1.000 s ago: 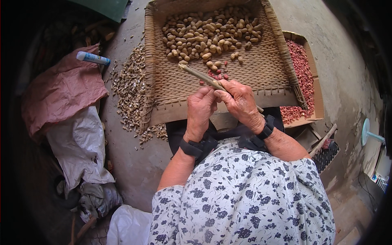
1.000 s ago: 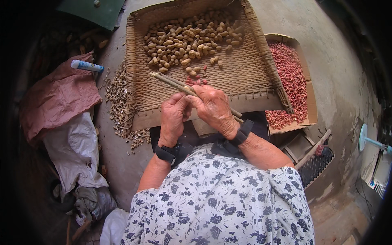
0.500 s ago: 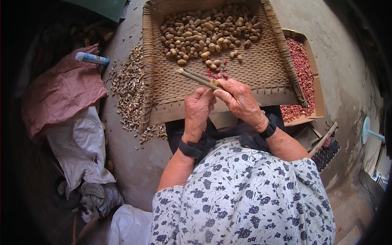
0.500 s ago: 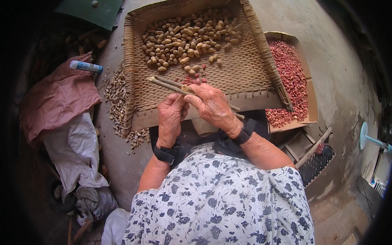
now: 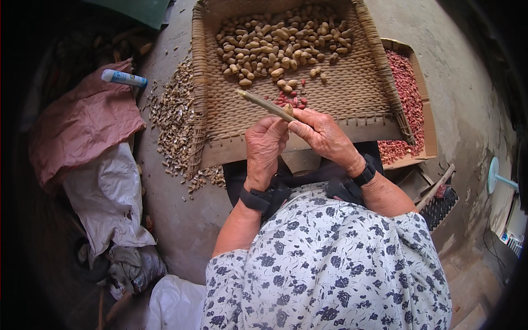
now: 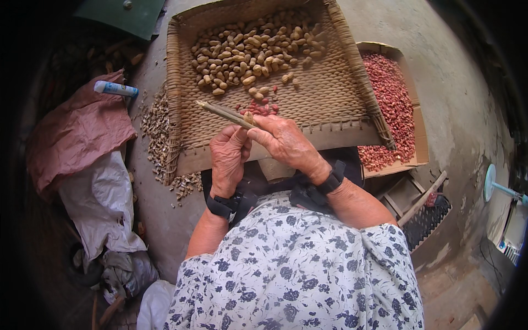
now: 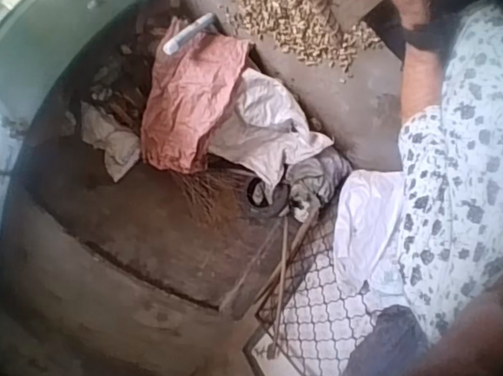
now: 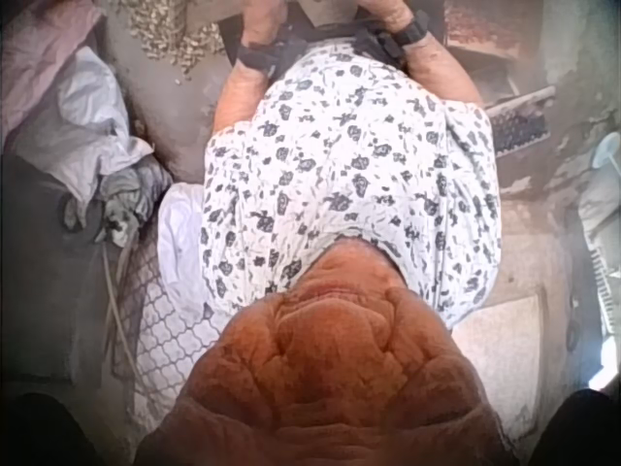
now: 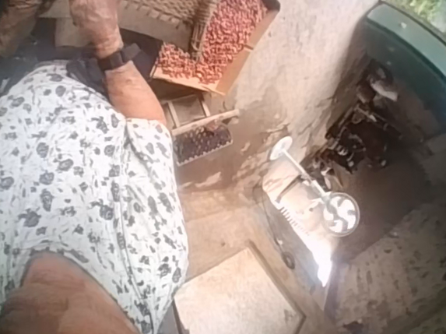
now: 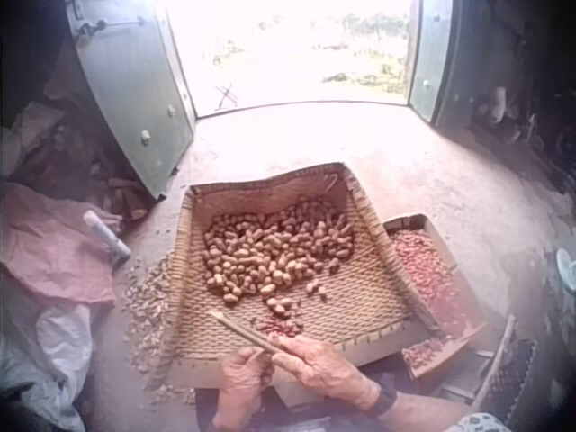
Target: Shelling peanuts by hand and sorting the kernels into a box while discarding shells.
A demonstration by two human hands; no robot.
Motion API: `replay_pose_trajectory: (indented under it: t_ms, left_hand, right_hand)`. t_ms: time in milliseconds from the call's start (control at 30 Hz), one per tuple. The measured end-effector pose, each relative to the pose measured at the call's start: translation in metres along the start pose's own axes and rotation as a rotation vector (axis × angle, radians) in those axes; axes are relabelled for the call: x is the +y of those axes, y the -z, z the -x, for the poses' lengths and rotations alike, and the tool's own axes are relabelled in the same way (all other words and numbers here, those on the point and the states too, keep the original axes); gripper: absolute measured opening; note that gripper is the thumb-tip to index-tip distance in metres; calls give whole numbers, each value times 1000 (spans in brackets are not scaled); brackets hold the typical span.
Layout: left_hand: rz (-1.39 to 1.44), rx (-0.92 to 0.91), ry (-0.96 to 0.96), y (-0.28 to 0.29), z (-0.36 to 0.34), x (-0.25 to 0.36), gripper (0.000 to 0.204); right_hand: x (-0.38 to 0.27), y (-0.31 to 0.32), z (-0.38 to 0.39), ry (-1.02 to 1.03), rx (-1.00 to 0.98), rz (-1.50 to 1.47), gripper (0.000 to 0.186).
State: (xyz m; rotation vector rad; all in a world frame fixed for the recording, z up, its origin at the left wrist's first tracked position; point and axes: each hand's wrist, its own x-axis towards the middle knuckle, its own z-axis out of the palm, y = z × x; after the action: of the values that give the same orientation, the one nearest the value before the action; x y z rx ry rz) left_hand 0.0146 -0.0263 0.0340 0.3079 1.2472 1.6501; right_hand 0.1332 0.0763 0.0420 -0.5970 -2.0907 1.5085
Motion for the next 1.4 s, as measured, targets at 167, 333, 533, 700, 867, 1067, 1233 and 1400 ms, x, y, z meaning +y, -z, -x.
replay_pose_trajectory:
  t_ms: [167,333,533,700,867,1067,1233,1400]
  left_hand:
    - [-9,4,-3,1,0,0,18]
    - [-23,-9,-4,2,-1,-3,15]
    - [-132,1,-17,0,-7,2,16]
    - [-144,24,-34,3,-18,-2,16]
    - [-232,10,-46,4,-17,-6,16]
    - [-277,8,0,1,-13,-8,16]
    - [-386,23,-132,-3,-13,-8,16]
    - [-372,33,-109,-1,-12,-7,16]
  right_hand:
    - [-5,4,0,-98,-65,-96,28]
    - [-8,7,0,-202,-74,-112,26]
    - [-2,9,-4,-238,-108,-80,29]
    - [16,3,-6,-79,-61,99,47]
    - [19,2,-5,60,80,102,44]
    - [3,4,-8,-219,74,-129,26]
    - [6,4,-8,-218,40,-167,19]
    - [-3,3,-9,-302,4,-231,16]
